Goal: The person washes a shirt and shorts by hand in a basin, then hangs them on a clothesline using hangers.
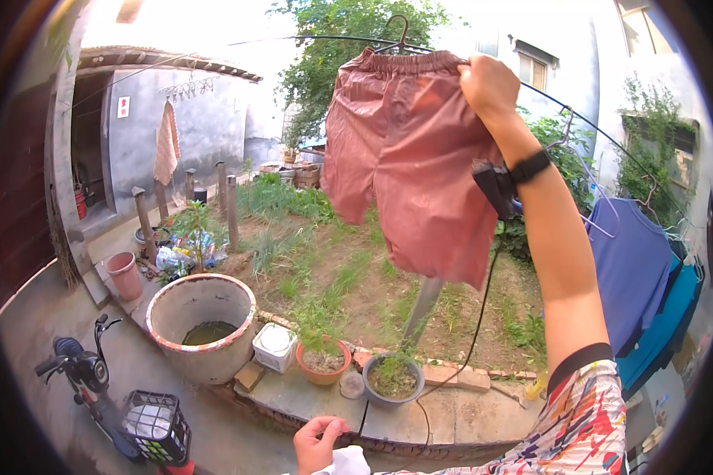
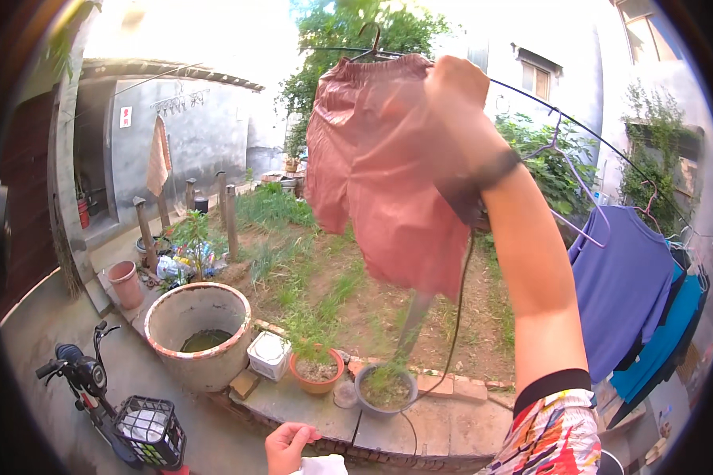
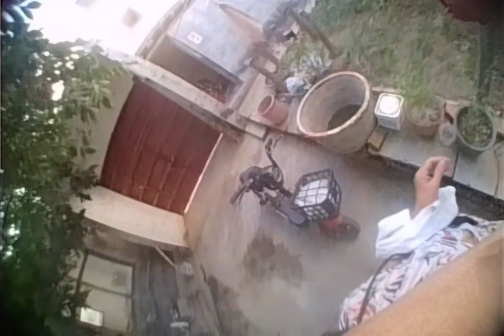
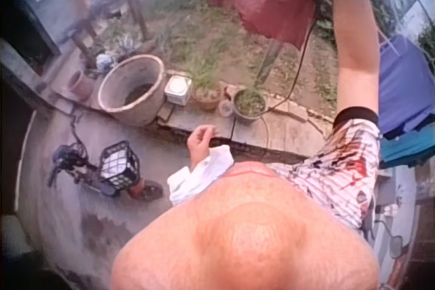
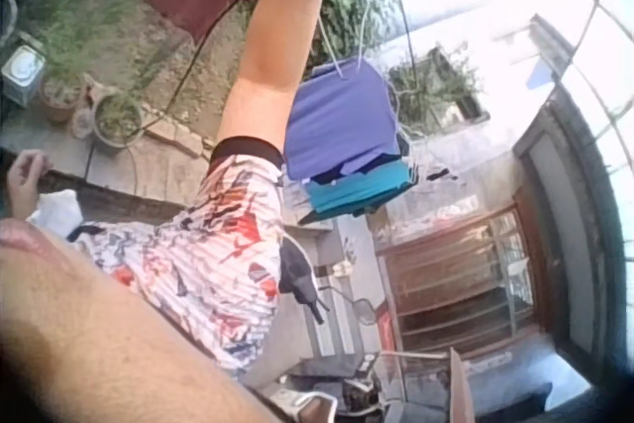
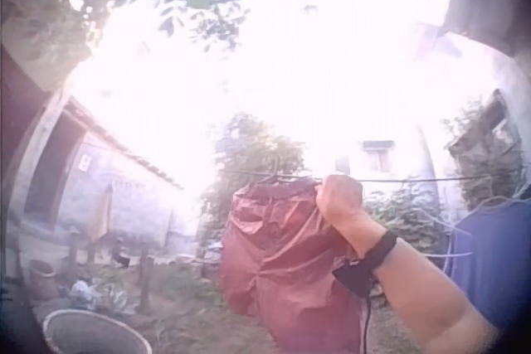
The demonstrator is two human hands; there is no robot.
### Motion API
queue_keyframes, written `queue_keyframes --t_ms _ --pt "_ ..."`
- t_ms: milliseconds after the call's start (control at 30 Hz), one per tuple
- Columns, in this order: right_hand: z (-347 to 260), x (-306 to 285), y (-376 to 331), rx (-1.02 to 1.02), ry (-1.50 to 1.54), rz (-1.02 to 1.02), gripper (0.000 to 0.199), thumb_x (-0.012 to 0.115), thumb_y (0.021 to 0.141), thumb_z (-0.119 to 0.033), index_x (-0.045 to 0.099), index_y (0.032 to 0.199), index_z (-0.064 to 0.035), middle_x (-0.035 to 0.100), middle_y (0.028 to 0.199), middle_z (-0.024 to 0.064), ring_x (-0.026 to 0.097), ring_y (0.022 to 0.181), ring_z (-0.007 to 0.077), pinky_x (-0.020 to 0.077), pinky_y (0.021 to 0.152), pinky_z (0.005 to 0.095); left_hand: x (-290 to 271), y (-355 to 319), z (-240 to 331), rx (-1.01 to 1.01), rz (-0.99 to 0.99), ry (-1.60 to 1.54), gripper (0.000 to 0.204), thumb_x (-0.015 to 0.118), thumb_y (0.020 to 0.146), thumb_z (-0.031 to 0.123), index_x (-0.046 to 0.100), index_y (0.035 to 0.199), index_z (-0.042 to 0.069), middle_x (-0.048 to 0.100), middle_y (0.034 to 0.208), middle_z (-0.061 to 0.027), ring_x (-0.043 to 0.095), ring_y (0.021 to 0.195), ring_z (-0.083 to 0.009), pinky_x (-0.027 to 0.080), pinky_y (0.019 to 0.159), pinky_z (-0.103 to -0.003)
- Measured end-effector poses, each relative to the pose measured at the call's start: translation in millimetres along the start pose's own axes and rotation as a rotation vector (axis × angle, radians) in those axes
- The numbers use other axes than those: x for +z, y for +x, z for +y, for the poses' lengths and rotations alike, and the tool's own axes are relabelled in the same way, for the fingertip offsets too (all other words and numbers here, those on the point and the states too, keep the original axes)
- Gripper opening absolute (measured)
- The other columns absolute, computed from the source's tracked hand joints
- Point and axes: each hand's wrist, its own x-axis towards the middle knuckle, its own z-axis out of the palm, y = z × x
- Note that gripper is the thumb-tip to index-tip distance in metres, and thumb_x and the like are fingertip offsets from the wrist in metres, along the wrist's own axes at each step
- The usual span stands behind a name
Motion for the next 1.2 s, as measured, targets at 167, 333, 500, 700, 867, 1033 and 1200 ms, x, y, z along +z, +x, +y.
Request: queue_keyframes --t_ms 167,333,500,700,867,1033,1200 --pt "-75 9 15 0.021 -0.071 -0.142 0.018 0.059 0.084 -0.018 0.074 0.086 -0.008 0.073 0.091 0.0129 0.071 0.088 0.0303 0.0557 0.076 0.0391 -24 -22 9 0.052 0.166 0.05 0.01 0.061 0.096 0.009 0.066 0.098 -0.001 0.068 0.085 -0.0033 0.061 0.079 -0.0105 0.049 0.074 -0.024" --pt "-94 43 -3 -0.026 0.037 -0.101 0.024 0.057 0.081 -0.019 0.074 0.089 -0.005 0.072 0.091 0.0195 0.069 0.087 0.0391 0.0554 0.077 0.0463 -39 -25 3 0.139 0.264 0.208 0.015 0.061 0.094 0.01 0.066 0.091 -0.004 0.07 0.082 -0.0091 0.066 0.077 -0.0133 0.053 0.074 -0.028" --pt "-131 75 -38 0.114 0.085 -0.332 0.024 0.054 0.088 -0.014 0.071 0.101 -0.0017 0.07 0.102 0.0215 0.069 0.096 0.0318 0.0559 0.08 0.0403 -43 -25 8 0.115 0.304 0.252 0.012 0.061 0.094 0.008 0.066 0.094 -0.002 0.07 0.084 -0.0085 0.065 0.078 -0.0134 0.05 0.074 -0.027" --pt "-142 82 -82 0.078 0.249 -0.246 0.036 0.06 0.081 -0.014 0.065 0.113 0.0008 0.07 0.105 0.0211 0.067 0.102 0.0378 0.0544 0.086 0.0432 -39 -33 5 0.104 0.347 0.26 0.013 0.063 0.094 0.01 0.067 0.094 -0.002 0.071 0.086 -0.0075 0.065 0.08 -0.0125 0.05 0.075 -0.025" --pt "-127 31 -113 0.092 0.566 -0.211 0.055 0.073 0.079 -0.025 0.058 0.127 -0.0036 0.054 0.134 0.025 0.049 0.131 0.0312 0.0421 0.105 0.0372 -25 -44 -3 0.111 0.435 0.306 0.014 0.065 0.093 0.011 0.068 0.094 -0.002 0.071 0.085 -0.0079 0.066 0.08 -0.013 0.051 0.074 -0.026" --pt "-94 -11 -218 -0.15 0.766 0.073 0.04 0.07 0.081 -0.021 0.062 0.117 -0.0046 0.063 0.119 0.016 0.054 0.119 0.0326 0.0417 0.1 0.0429 -16 -58 -9 0.128 0.494 0.279 0.013 0.064 0.093 0.011 0.068 0.093 -0.002 0.071 0.085 -0.008 0.067 0.081 -0.0133 0.051 0.074 -0.026" --pt "-96 -30 -324 0.01 0.965 -0.326 0.063 0.071 0.08 -0.01 0.047 0.139 -0.0064 0.062 0.118 0.014 0.053 0.12 0.0293 0.0429 0.099 0.0387 -9 -64 -29 0.149 0.57 0.262 0.014 0.064 0.094 0.012 0.068 0.092 -0.001 0.071 0.084 -0.008 0.066 0.08 -0.0135 0.051 0.074 -0.027"
